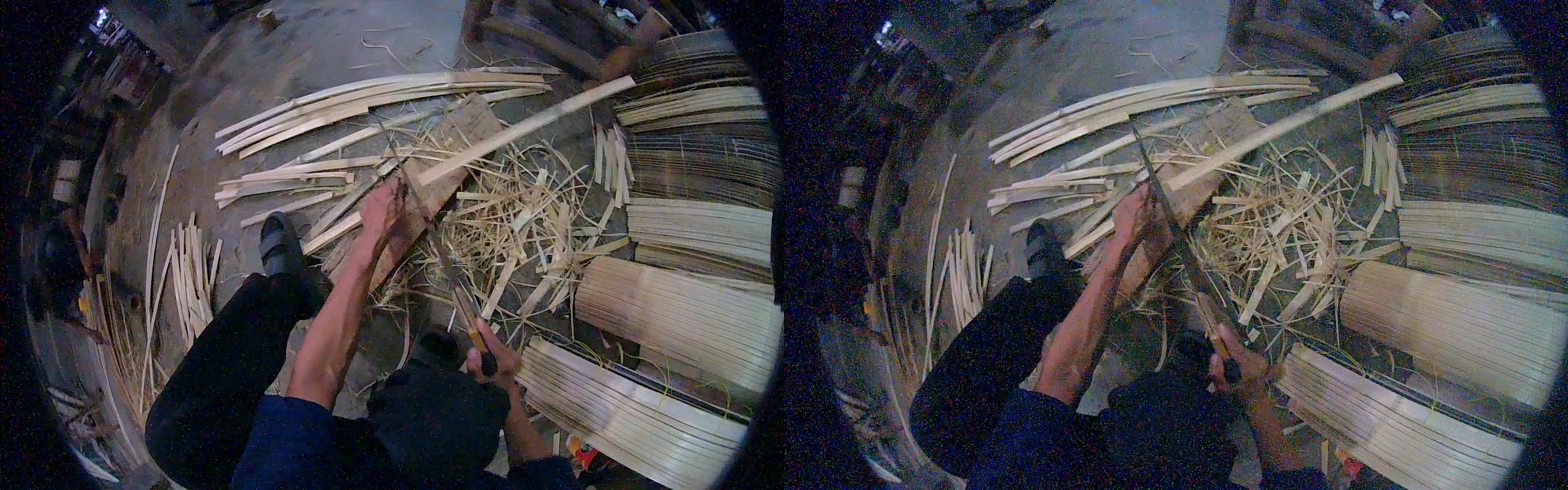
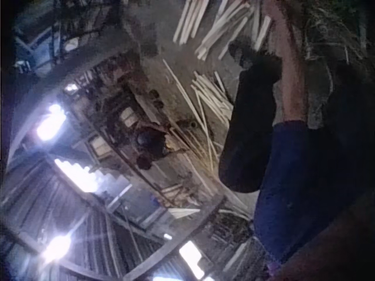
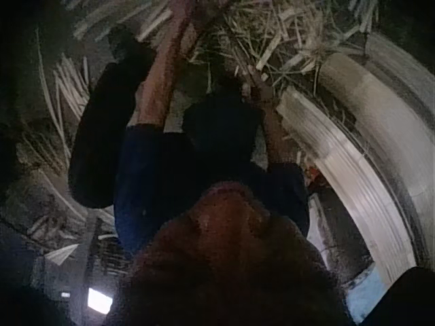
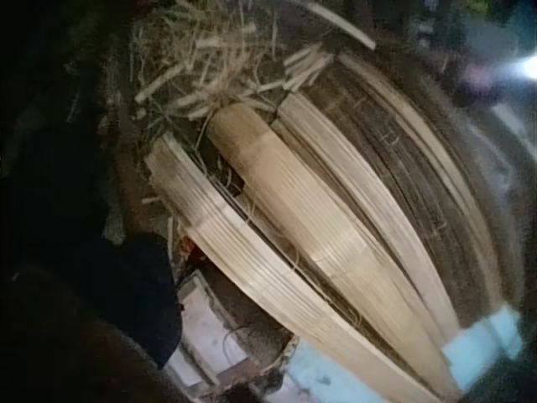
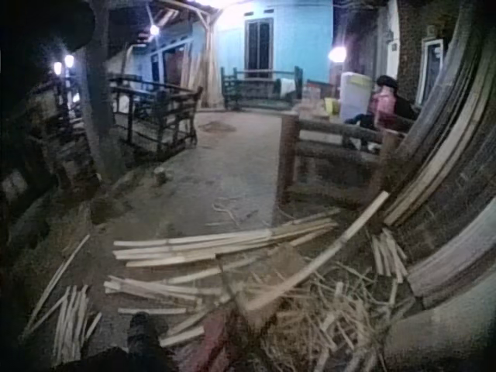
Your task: The person sits on the floor and uses a knife to split long bamboo strips into thinner pieces. They repeatedly pick up strips, split them, and place the resulting pieces on the floor.
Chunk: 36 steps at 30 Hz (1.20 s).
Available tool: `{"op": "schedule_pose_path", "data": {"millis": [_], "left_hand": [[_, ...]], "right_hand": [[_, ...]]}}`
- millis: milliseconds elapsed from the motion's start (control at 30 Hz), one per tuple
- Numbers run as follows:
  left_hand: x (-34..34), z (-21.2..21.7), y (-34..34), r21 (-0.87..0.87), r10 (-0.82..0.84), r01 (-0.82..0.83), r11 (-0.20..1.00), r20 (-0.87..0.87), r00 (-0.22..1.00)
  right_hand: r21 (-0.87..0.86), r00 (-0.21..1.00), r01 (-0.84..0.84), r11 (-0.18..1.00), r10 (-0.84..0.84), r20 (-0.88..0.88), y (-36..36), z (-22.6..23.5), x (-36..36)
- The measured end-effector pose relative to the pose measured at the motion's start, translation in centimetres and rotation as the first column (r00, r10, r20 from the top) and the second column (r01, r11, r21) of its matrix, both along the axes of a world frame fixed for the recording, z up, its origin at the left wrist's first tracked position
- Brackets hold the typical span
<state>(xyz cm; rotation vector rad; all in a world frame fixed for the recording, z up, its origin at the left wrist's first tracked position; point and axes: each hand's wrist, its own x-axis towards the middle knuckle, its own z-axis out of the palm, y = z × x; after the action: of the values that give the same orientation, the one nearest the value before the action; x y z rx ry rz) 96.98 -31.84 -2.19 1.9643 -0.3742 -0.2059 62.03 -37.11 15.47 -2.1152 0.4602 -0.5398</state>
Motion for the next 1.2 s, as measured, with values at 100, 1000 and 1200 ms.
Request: {"op": "schedule_pose_path", "data": {"millis": [100,1000,1200], "left_hand": [[0.0,0.4,-0.7,0.485,-0.198,0.096,0.869,0.162,0.967],[-0.4,0.8,-1.6,0.081,-0.173,0.158,0.984,0.257,0.951],[1.3,1.8,-0.3,0.149,-0.195,0.168,0.974,0.191,0.962]], "right_hand": [[0.014,0.992,0.004,1.0,-0.002,-0.126,-0.2,0.4,0.7],[0.249,0.983,0.128,0.96,-0.09,-0.157,0.0,1.0,2.4],[0.234,0.989,0.13,0.963,-0.109,-0.104,0.1,0.8,6.6]]}}
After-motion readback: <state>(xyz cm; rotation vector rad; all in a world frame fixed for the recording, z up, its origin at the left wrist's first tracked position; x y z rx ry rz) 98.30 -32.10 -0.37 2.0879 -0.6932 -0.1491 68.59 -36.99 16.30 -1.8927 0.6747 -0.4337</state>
